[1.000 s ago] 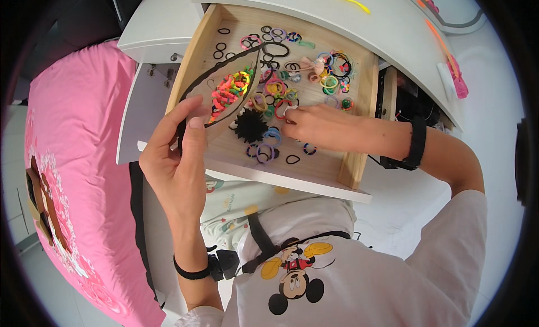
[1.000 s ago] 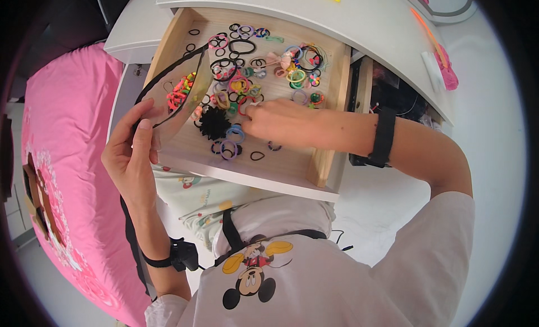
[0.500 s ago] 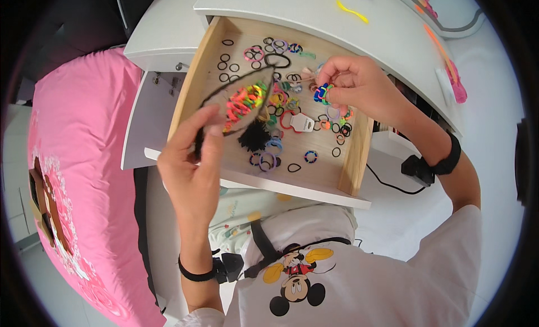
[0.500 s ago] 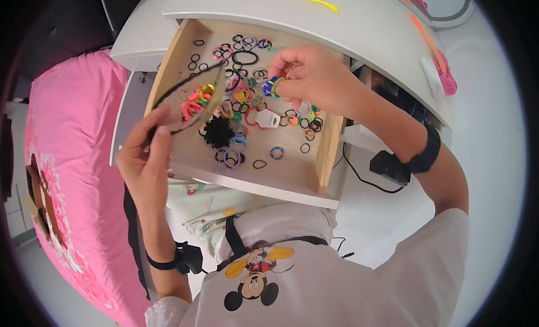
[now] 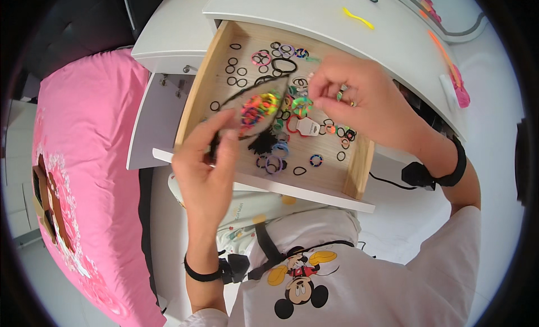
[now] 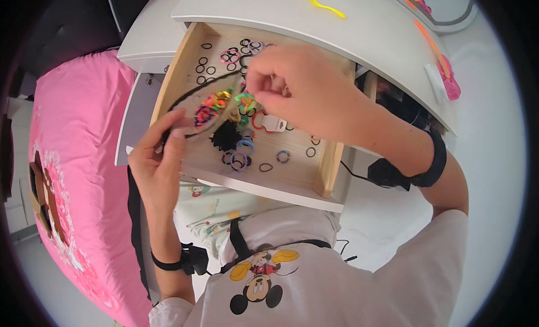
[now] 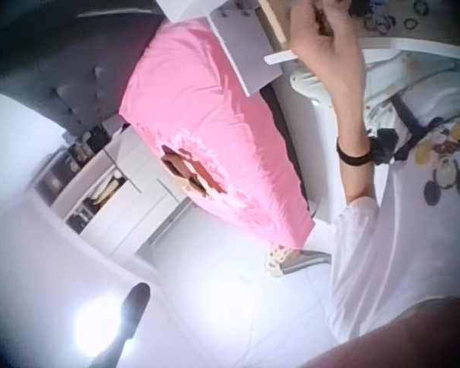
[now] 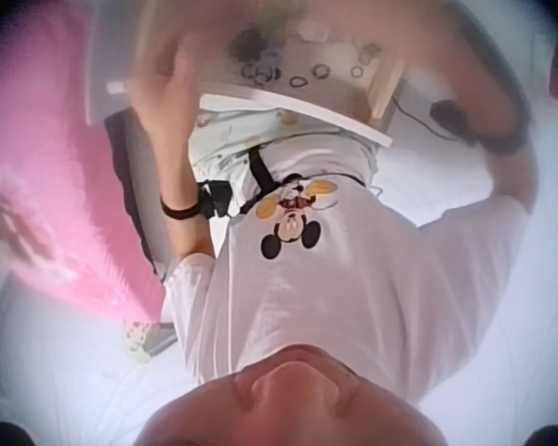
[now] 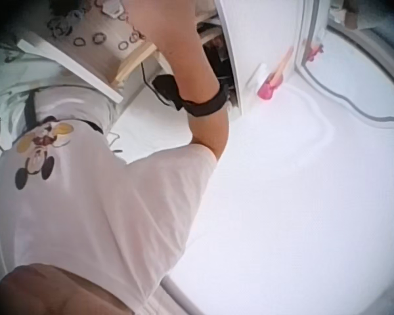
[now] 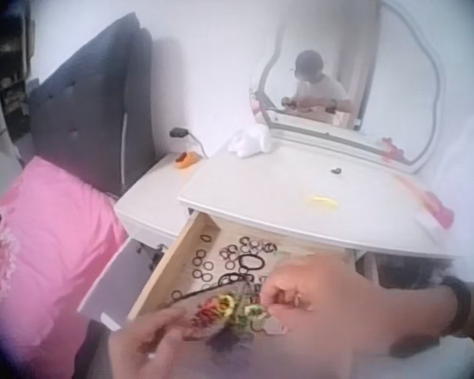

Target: The person sorts colorful hair ties and accessories from a drawer into a clear zippered pouch. They then close the drawer, pick up a pink cloth, and open a lower cabinet to retrieve a small cardboard box.

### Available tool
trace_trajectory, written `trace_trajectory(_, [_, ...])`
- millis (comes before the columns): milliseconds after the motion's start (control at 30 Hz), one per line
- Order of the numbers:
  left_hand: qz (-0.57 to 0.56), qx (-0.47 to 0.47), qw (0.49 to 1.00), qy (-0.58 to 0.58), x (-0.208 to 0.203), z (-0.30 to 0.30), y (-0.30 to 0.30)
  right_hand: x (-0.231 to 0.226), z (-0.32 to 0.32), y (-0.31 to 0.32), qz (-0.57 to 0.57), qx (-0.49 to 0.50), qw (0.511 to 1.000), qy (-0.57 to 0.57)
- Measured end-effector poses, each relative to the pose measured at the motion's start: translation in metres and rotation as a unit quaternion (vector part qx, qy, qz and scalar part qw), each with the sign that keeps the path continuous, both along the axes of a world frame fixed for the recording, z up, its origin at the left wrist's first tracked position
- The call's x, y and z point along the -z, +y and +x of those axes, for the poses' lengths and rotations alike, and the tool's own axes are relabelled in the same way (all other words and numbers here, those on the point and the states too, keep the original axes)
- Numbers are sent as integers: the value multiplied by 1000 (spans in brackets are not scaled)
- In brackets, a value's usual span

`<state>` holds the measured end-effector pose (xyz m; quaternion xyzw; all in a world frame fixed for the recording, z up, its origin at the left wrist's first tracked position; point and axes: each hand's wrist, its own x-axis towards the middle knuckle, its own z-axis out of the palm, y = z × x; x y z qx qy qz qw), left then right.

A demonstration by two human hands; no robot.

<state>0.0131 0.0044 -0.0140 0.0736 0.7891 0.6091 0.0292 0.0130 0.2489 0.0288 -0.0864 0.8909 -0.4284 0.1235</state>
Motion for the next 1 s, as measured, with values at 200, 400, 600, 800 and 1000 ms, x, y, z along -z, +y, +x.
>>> trace_trajectory(200, [24, -21, 999, -12, 7, -16, -8, 60, 14, 19, 89, -150, 984, -24])
trace_trajectory(400, [28, -19, 999, -40, 10, -15, -9, 72, 13, 12, 72, -165, 978, -101])
trace_trajectory(600, [26, -24, 999, -32, 11, -16, -12, 77, 19, 12, 123, -196, 965, -127])
trace_trajectory(800, [37, -23, 999, -17, 12, -17, -10, 90, 35, 9, 231, -259, 935, -70])
trace_trajectory(1000, [23, -32, 999, -18, 10, -14, -12, 83, 35, 6, 230, -233, 940, -96])
